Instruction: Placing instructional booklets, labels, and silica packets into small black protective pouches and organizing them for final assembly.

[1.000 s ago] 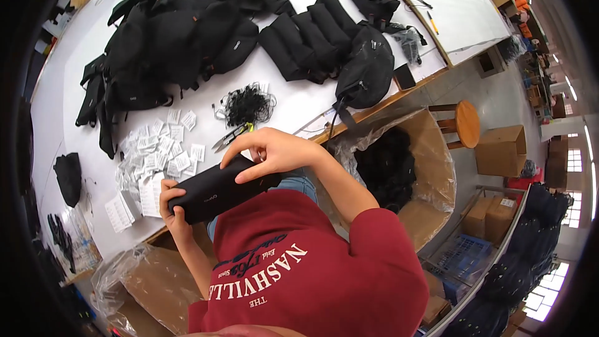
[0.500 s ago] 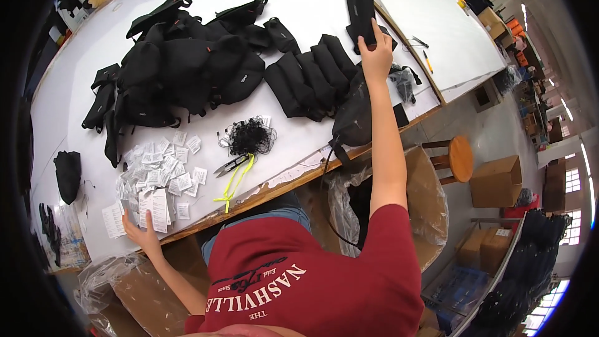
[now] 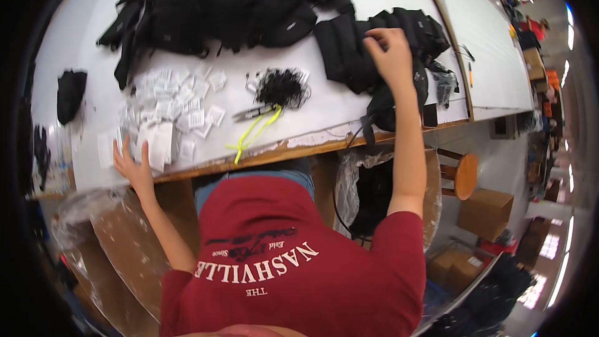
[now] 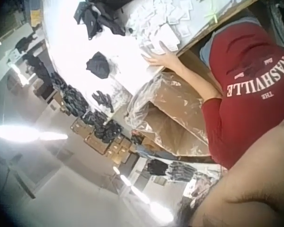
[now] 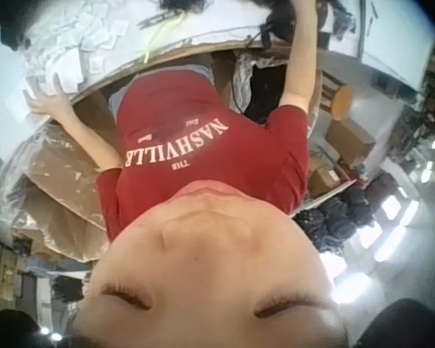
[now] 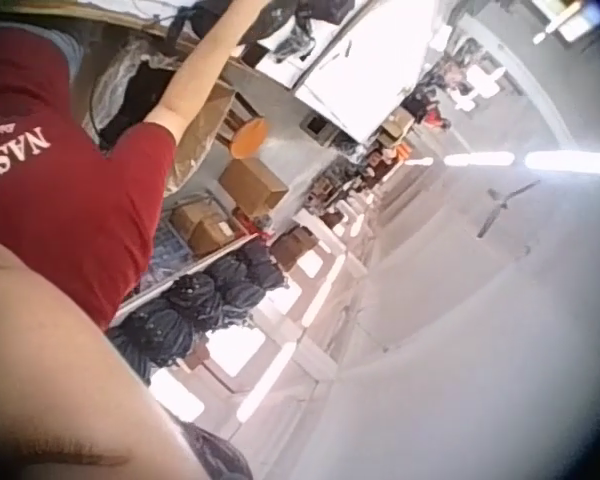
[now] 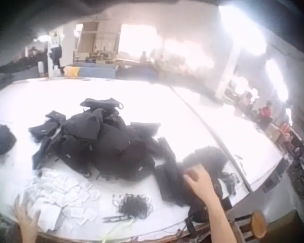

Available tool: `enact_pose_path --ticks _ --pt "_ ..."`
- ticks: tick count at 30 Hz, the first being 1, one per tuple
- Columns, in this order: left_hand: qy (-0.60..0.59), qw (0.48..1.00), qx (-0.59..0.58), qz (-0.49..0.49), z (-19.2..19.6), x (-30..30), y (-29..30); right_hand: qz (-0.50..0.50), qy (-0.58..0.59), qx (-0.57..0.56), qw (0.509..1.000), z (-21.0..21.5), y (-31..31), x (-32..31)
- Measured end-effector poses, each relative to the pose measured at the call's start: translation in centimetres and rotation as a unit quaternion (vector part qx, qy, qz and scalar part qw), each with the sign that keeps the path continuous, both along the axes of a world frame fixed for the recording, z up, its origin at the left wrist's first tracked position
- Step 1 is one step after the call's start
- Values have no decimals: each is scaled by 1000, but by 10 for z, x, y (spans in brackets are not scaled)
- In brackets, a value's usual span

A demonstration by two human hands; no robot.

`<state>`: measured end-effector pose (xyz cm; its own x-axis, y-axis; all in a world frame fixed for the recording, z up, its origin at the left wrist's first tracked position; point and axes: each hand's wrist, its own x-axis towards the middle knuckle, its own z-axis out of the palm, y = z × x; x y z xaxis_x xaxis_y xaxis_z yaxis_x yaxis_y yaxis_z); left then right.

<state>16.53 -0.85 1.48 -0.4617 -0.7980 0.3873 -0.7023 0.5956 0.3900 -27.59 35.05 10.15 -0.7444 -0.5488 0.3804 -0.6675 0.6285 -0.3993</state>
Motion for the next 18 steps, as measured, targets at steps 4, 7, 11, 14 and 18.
enact_pose_path --ticks 4,7,11,14,18 --pt "-37 992 44 -113 8 -22 18 234 -275 38 932 -17 -55 113" --pt "-72 987 76 -123 -3 -31 36 201 -220 96 950 -59 -68 141" --pt "-71 988 87 -106 -2 -29 45 124 -213 117 962 -85 -64 158" --pt "-57 983 117 -127 1 -27 36 95 -210 91 969 -87 -58 157" --pt "-39 978 153 -134 5 -27 36 30 -206 35 977 -90 -55 158"
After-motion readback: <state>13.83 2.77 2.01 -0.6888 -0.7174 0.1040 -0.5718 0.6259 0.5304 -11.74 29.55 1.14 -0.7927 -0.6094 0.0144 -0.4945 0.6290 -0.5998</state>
